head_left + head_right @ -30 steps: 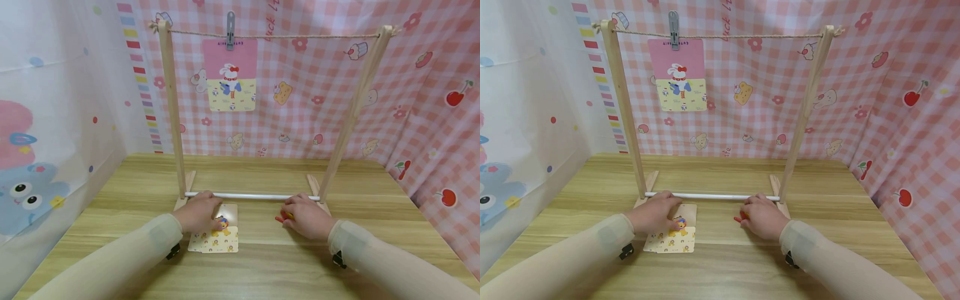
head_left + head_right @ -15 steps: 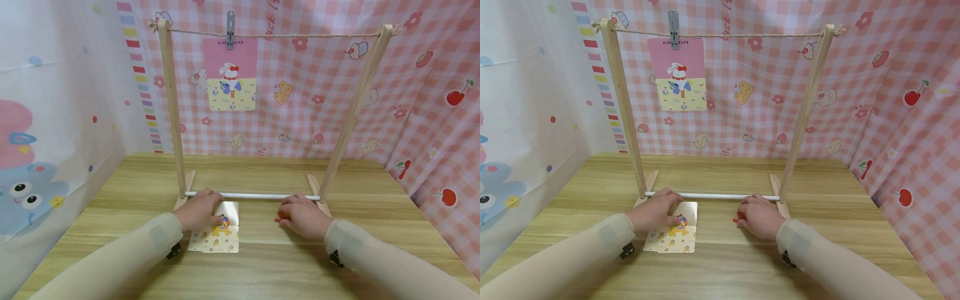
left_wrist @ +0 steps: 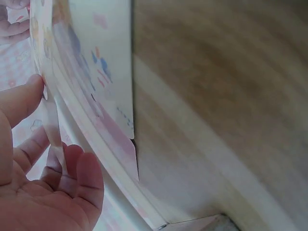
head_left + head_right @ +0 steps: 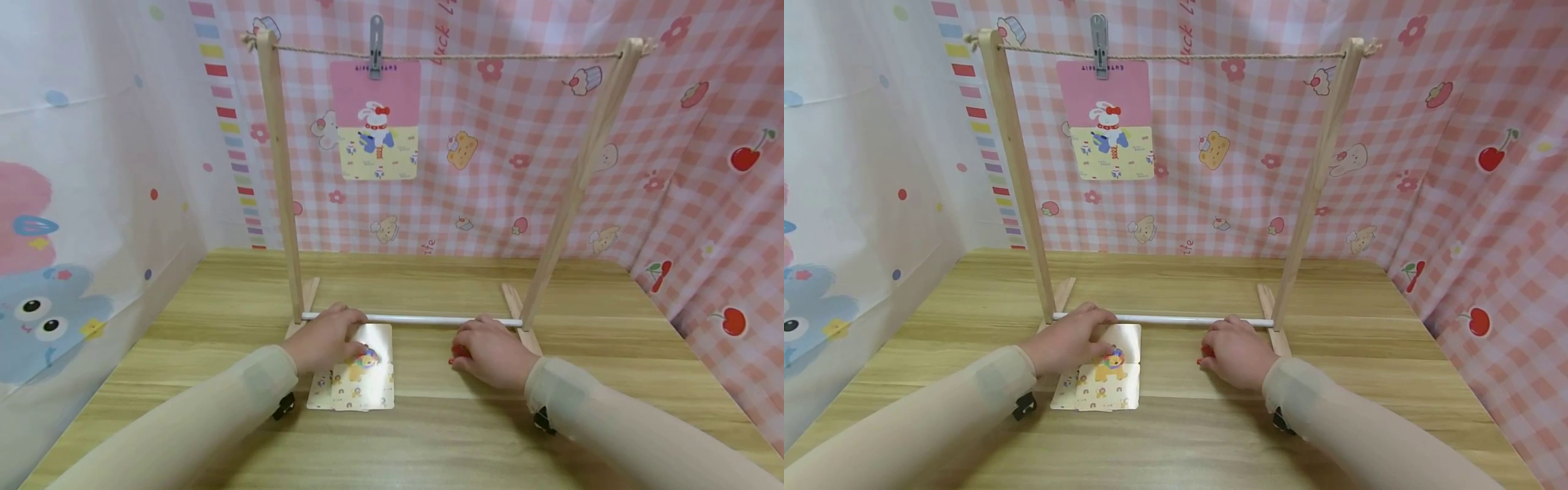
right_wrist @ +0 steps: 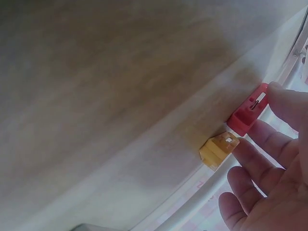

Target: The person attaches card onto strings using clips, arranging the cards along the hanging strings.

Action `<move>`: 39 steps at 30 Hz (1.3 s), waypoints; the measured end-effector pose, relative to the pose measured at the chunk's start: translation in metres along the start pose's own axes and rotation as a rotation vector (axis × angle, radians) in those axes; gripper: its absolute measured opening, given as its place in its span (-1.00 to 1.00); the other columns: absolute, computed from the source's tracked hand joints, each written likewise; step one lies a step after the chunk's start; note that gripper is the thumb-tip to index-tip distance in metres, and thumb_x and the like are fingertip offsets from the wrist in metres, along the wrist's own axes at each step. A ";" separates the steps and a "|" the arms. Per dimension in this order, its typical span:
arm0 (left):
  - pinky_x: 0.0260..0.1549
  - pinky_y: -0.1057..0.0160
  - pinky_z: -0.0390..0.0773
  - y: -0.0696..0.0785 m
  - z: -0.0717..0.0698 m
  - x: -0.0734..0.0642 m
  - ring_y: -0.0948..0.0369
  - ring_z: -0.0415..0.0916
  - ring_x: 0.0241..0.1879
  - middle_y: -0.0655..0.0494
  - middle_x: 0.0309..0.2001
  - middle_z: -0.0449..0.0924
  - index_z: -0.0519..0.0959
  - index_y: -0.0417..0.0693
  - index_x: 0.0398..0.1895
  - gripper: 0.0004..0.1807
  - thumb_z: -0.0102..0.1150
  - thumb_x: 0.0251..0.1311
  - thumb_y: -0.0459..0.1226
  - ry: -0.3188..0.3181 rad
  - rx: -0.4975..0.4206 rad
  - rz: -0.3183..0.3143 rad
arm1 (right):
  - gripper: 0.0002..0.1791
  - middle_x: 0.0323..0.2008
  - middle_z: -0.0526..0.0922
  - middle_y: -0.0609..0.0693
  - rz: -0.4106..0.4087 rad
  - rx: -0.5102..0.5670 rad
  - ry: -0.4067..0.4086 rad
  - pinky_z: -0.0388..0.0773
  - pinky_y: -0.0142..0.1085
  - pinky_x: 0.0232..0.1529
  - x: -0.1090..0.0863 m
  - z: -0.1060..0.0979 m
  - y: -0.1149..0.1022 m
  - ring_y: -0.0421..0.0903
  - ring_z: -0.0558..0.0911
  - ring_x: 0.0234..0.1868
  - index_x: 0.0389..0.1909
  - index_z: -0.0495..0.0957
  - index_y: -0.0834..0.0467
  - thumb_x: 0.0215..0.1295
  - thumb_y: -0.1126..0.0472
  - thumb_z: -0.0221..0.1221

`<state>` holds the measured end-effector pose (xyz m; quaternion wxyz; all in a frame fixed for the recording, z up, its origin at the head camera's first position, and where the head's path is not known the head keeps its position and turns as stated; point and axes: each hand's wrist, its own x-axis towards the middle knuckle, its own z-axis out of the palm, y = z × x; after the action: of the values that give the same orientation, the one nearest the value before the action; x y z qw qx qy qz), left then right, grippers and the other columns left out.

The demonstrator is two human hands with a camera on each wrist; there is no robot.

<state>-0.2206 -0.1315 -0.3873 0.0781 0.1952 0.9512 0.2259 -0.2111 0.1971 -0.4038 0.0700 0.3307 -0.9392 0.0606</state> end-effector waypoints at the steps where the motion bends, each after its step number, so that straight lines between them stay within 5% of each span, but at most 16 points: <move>1: 0.12 0.04 0.63 0.000 0.000 0.000 0.14 0.53 0.00 0.02 0.19 0.55 0.54 -0.01 0.37 -0.40 0.46 0.30 -0.08 0.003 -0.014 -0.004 | -0.84 -0.24 0.70 -0.16 0.002 0.002 -0.002 0.51 -0.15 0.04 0.000 0.000 0.000 -0.07 0.57 -0.12 -0.40 0.68 -0.07 0.28 0.03 0.47; 12: 0.28 -0.11 0.54 -0.001 -0.002 0.004 0.06 0.54 0.19 -0.02 0.37 0.51 0.56 0.15 0.36 -0.44 0.45 0.30 -0.08 0.025 -0.129 -0.058 | -0.82 -0.31 0.64 -0.22 -0.025 0.017 -0.001 0.43 -0.16 -0.07 0.002 0.004 0.001 -0.15 0.46 -0.24 -0.40 0.64 -0.11 0.28 0.01 0.46; 19: -0.43 0.15 0.75 -0.002 -0.003 0.006 0.06 0.60 -0.01 -0.06 0.43 0.43 0.55 0.17 0.36 -0.47 0.42 0.35 -0.14 -0.009 -0.288 -0.118 | -0.84 -0.29 0.63 -0.21 -0.009 0.032 -0.047 0.40 -0.14 -0.05 0.003 0.003 0.000 -0.15 0.42 -0.24 -0.38 0.65 -0.12 0.30 0.00 0.45; 25: 0.19 -0.07 0.67 -0.003 -0.005 0.007 0.01 0.56 0.27 -0.03 0.46 0.43 0.52 0.10 0.40 -0.54 0.25 0.49 -0.14 0.000 -0.254 -0.077 | -0.83 -0.34 0.56 -0.23 0.007 0.035 -0.023 0.44 -0.09 -0.01 0.004 0.000 -0.001 -0.16 0.44 -0.23 -0.36 0.65 -0.11 0.29 -0.01 0.46; 32: -0.14 0.02 0.77 0.000 -0.008 0.005 0.12 0.69 -0.06 -0.04 0.47 0.43 0.48 0.10 0.45 -0.57 0.08 0.59 -0.18 -0.006 -0.302 -0.089 | -0.85 -0.45 0.54 -0.24 -0.010 0.048 0.038 0.42 -0.12 -0.10 0.005 -0.004 -0.001 -0.18 0.42 -0.32 -0.30 0.66 0.01 0.30 0.08 0.44; 39: 0.21 -0.04 0.66 0.002 -0.010 0.007 0.09 0.66 0.11 -0.05 0.28 0.62 0.49 0.07 0.44 -0.56 0.11 0.57 -0.18 0.029 -0.313 -0.075 | -0.67 -0.34 0.66 -0.12 0.031 0.077 0.034 0.52 0.01 0.11 0.006 -0.010 -0.002 -0.05 0.60 -0.14 0.01 0.71 0.18 0.36 0.07 0.39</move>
<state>-0.2283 -0.1305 -0.3781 0.1022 0.1417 0.9121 0.3709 -0.2137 0.1930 -0.3931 0.0724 0.3176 -0.9398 0.1032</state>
